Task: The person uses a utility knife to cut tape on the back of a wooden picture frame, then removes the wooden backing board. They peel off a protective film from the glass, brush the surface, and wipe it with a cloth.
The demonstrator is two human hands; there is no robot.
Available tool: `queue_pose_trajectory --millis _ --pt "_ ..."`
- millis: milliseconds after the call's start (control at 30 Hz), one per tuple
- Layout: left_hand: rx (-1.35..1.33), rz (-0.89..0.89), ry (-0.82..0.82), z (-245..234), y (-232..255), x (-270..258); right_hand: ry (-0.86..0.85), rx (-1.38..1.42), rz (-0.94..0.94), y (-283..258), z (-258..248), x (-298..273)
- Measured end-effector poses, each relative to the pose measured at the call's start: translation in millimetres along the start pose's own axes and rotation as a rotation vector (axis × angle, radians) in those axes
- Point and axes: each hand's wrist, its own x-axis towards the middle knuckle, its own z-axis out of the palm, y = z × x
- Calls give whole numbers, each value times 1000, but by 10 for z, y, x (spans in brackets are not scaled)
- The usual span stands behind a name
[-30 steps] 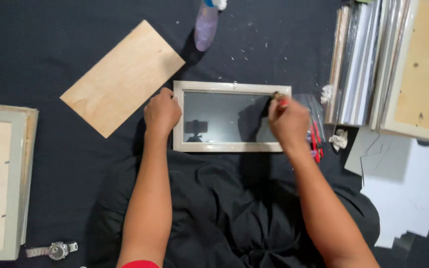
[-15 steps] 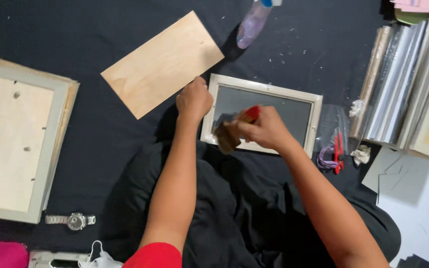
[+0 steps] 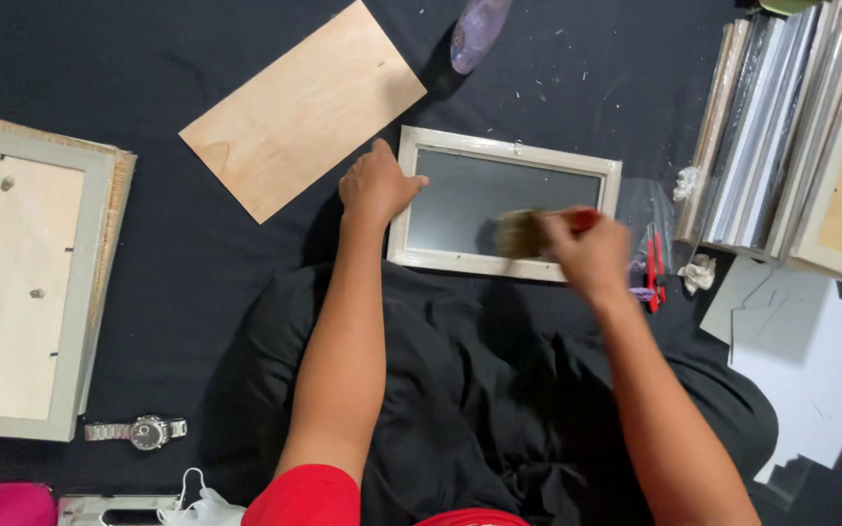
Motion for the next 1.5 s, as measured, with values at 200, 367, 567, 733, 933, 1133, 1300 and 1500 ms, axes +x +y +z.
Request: queue_pose_trajectory --millis 200,367,567,733,933,1133,1300,1500 --pt "106 -2 20 142 6 157 90 384 155 -192 127 -422" --pt "116 1 17 174 -91 172 -68 556 200 -338 464 -634" --pt "77 -26 36 193 -98 182 109 -191 4 423 -403 -371" --pt "60 -9 30 141 -44 105 -195 79 58 241 -623 -296" --pt "84 -5 6 97 -18 64 -101 -62 -195 74 -863 127" --pt "77 -22 1 70 30 49 -39 -201 -214 645 -676 467" --pt "101 1 35 98 63 67 -409 127 -129 -375 -531 22" --pt "164 16 127 261 -125 223 191 -163 -541 403 -232 450"
